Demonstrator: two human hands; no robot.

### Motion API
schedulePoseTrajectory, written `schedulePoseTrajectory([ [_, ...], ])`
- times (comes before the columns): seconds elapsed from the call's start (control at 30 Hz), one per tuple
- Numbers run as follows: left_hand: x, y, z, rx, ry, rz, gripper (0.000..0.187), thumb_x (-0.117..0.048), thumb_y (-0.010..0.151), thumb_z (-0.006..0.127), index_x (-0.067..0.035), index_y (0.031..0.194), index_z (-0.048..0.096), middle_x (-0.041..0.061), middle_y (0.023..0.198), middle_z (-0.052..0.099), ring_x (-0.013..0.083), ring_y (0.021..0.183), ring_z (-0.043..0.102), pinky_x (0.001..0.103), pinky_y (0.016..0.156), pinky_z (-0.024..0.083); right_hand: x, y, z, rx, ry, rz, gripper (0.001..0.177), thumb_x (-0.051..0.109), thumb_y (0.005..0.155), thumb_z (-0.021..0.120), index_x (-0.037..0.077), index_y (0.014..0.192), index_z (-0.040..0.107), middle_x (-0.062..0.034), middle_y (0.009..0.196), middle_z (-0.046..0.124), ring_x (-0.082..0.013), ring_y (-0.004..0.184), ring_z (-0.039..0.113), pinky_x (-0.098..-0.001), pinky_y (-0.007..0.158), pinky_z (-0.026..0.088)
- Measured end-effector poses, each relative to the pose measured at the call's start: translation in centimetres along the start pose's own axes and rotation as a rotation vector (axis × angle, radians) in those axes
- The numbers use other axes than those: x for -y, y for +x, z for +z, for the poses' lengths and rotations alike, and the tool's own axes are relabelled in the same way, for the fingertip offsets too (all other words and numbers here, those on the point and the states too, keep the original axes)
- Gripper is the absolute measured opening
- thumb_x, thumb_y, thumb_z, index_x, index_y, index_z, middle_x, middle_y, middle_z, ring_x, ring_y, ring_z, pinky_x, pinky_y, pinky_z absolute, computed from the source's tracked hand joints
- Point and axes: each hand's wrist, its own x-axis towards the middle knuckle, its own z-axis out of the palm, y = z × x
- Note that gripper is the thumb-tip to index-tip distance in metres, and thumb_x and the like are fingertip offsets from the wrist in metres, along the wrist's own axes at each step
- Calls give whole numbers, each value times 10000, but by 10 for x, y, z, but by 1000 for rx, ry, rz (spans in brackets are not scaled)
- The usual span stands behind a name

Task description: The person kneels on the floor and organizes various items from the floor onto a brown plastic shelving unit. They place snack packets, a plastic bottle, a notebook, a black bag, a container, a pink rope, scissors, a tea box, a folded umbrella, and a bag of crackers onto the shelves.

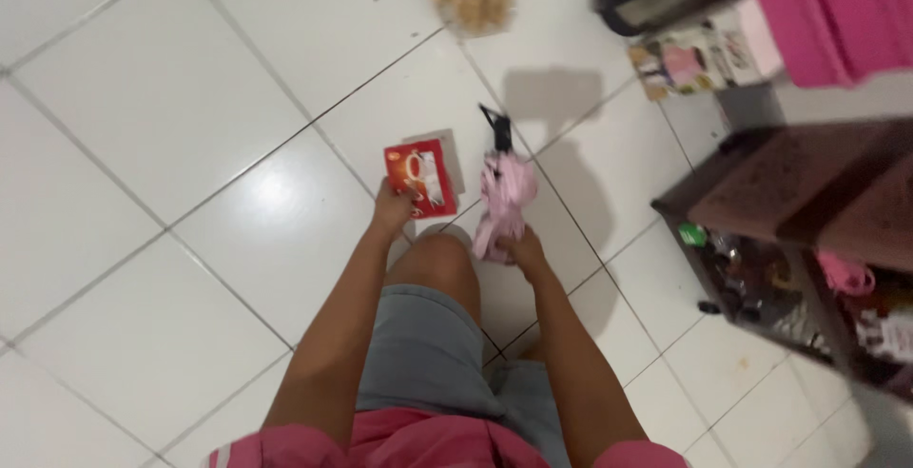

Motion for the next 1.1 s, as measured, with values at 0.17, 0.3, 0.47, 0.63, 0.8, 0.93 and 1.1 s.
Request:
schedulePoseTrajectory([
  [0.17, -27, -78, 84, 245, 105, 117, 646, -271, 900, 754, 20, 1349, 392, 162, 1094, 664, 196, 883, 697, 344, 713, 599, -87, -48, -25, -47, 8, -20, 735, 273, 805, 745, 31, 1432, 449, -177, 1250, 638, -275, 1052, 671, -454, 849, 577],
  [0.3, -43, -144, 140, 366, 213, 120, 771, -324, 856, 828, -1, 1393, 378, 159, 1155, 594, 184, 954, 648, 319, 791, 582, -81, -57, -64, -45, -18, -83, 734, 444, 963, 683, 63, 1529, 415, -228, 1378, 611, -287, 1167, 640, -472, 980, 542],
  [0.47, -63, -222, 207, 590, 222, 61, 656, -327, 875, 783, 26, 1328, 464, 161, 1114, 651, 175, 916, 693, 337, 788, 596, -20, -130, -186, 163, 766, -467, 669, 494, 982, 534, 193, 1554, 364, -187, 1475, 524, -325, 1236, 585, -518, 964, 538],
  [0.63, -117, -311, 268, 824, 293, 10, 561, -429, 916, 676, 8, 1251, 568, 86, 1022, 683, 137, 843, 652, 324, 701, 530, -5, -268, -296, 246, 585, -813, 720, 331, 970, 674, 48, 1570, 393, -125, 1445, 537, -251, 1205, 568, -445, 828, 562],
  [0.8, -162, -411, 332, 1095, 524, 110, 559, -481, 1000, 531, 31, 1211, 604, 96, 1019, 722, 131, 874, 688, 314, 764, 575, -27, -384, -363, 182, 604, -862, 890, 255, 870, 769, 19, 1614, 341, -122, 1271, 614, -235, 895, 664, -384, 643, 571],
  [0.93, -182, -478, 386, 1315, 451, 136, 558, -450, 1040, 462, 21, 1281, 639, 99, 1129, 748, 117, 963, 702, 300, 862, 571, -40, -473, -414, 234, 631, -1024, 1077, 293, 889, 808, 52, 1714, 159, -160, 1445, 577, -203, 875, 672, -340, 682, 584],
  [1.1, -219, -541, 476, 1421, 681, 59, 547, -437, 1011, 453, -22, 1317, 639, 97, 1145, 757, 132, 951, 737, 328, 845, 602, -40, -540, -487, 70, 282, -1226, 1170, 338, 876, 857, 37, 1708, 91, -151, 1622, 430, -237, 1490, 449, -370, 1223, 413],
])
